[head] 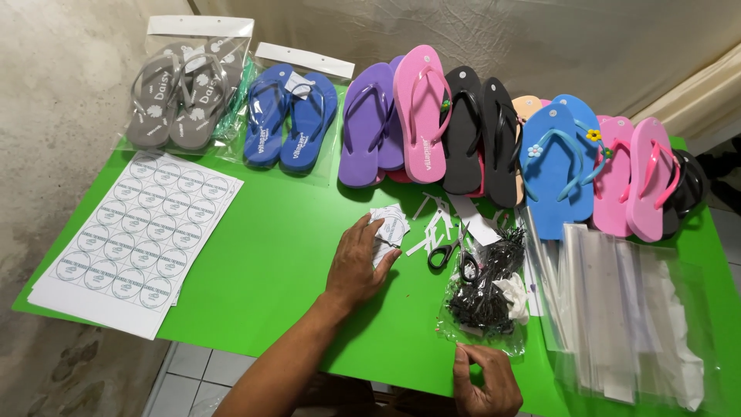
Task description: A person is packaging flip-flops into plastic bags and applying labels to various pairs on a work table.
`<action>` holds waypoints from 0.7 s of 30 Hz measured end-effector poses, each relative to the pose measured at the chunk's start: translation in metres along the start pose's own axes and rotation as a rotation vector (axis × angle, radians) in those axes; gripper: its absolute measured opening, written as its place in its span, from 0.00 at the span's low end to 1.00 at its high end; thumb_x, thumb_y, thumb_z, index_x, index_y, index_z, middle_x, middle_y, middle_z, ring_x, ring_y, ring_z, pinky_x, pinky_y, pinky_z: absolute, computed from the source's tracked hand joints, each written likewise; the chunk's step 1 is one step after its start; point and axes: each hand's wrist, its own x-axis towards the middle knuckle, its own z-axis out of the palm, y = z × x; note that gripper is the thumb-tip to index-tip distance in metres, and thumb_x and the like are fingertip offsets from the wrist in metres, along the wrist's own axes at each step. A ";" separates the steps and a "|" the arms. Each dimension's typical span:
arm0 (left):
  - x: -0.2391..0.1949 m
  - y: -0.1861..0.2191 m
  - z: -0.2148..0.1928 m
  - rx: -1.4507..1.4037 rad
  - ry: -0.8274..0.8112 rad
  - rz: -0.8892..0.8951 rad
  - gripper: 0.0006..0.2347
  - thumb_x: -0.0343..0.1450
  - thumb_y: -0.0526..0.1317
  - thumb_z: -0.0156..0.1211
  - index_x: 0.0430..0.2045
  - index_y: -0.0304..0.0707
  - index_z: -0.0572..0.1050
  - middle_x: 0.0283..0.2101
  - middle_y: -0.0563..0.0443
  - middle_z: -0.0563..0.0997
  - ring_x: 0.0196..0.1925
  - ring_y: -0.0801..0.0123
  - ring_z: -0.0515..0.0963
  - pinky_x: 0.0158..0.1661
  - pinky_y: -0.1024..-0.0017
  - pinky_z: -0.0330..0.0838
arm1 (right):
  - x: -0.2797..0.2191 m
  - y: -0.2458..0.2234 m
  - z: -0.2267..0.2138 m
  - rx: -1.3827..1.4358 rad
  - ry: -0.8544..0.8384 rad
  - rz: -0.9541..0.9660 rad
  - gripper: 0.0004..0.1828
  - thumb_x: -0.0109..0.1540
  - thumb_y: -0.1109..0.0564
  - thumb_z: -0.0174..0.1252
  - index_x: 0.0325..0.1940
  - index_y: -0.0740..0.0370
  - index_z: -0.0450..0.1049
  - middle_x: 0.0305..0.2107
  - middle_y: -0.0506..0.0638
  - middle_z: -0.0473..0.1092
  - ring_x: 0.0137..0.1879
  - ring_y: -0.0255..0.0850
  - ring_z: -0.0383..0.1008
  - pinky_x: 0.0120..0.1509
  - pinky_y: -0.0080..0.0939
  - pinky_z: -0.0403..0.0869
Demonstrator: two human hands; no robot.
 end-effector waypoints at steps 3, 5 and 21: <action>0.000 0.001 0.000 -0.002 0.039 0.014 0.26 0.71 0.50 0.64 0.61 0.37 0.66 0.65 0.32 0.70 0.67 0.46 0.69 0.66 0.52 0.62 | 0.002 -0.002 0.000 0.003 0.002 0.014 0.10 0.64 0.53 0.58 0.33 0.61 0.78 0.29 0.52 0.79 0.32 0.38 0.81 0.30 0.33 0.80; 0.000 0.000 0.003 -0.007 0.049 0.015 0.26 0.71 0.50 0.63 0.61 0.37 0.66 0.64 0.32 0.70 0.66 0.45 0.69 0.66 0.52 0.62 | 0.002 -0.004 -0.001 -0.004 0.007 0.029 0.10 0.64 0.53 0.58 0.33 0.60 0.78 0.29 0.52 0.80 0.33 0.37 0.81 0.31 0.33 0.80; 0.139 -0.003 -0.011 -0.023 0.544 -0.146 0.14 0.74 0.55 0.54 0.33 0.47 0.78 0.40 0.53 0.81 0.45 0.61 0.75 0.50 0.62 0.65 | -0.001 0.003 -0.008 -0.009 -0.166 0.294 0.19 0.64 0.41 0.52 0.35 0.54 0.80 0.35 0.49 0.82 0.43 0.37 0.84 0.39 0.35 0.83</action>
